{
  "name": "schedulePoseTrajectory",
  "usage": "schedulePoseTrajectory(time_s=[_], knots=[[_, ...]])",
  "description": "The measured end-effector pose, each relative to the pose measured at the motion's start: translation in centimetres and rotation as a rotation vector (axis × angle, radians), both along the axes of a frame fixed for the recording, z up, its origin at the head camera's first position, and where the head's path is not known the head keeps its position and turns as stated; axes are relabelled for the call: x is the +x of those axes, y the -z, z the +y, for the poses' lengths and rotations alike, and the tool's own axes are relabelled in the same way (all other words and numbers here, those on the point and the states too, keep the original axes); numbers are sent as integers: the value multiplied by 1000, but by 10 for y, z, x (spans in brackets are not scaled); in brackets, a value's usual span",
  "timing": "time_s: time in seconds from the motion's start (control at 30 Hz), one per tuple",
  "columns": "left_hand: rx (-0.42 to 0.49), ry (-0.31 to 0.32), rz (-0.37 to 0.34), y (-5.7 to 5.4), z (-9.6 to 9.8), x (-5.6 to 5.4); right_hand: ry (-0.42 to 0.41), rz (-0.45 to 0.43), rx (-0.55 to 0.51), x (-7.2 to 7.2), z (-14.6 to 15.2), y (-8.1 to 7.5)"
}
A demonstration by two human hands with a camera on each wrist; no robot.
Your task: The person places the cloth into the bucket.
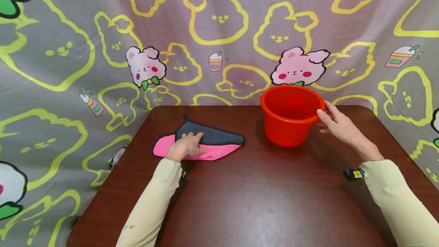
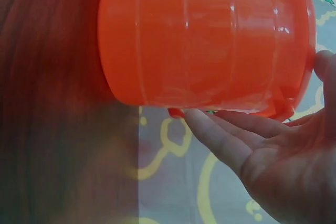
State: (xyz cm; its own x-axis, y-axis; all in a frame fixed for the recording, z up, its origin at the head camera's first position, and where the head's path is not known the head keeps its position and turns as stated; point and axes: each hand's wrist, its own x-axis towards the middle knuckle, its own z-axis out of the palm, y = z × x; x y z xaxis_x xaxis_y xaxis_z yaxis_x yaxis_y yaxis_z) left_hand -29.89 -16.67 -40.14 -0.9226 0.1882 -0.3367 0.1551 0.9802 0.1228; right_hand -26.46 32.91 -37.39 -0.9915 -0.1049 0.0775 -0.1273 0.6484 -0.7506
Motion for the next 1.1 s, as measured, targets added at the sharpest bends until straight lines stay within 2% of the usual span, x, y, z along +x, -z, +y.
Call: schedulePoseTrajectory(time_s=[0.3, 0.43, 0.77, 1.1], knots=[[-31, 125, 34, -1, 10, 1, -47, 26, -124, -2, -4, 4], [-19, 155, 90, -1, 11, -1, -50, 26, -173, -4, -4, 5], [98, 157, 293, -23, 13, -6, -43, 33, -292, -6, -6, 9], [207, 100, 391, -39, 16, -9, -68, 99, -482, -7, -13, 14]])
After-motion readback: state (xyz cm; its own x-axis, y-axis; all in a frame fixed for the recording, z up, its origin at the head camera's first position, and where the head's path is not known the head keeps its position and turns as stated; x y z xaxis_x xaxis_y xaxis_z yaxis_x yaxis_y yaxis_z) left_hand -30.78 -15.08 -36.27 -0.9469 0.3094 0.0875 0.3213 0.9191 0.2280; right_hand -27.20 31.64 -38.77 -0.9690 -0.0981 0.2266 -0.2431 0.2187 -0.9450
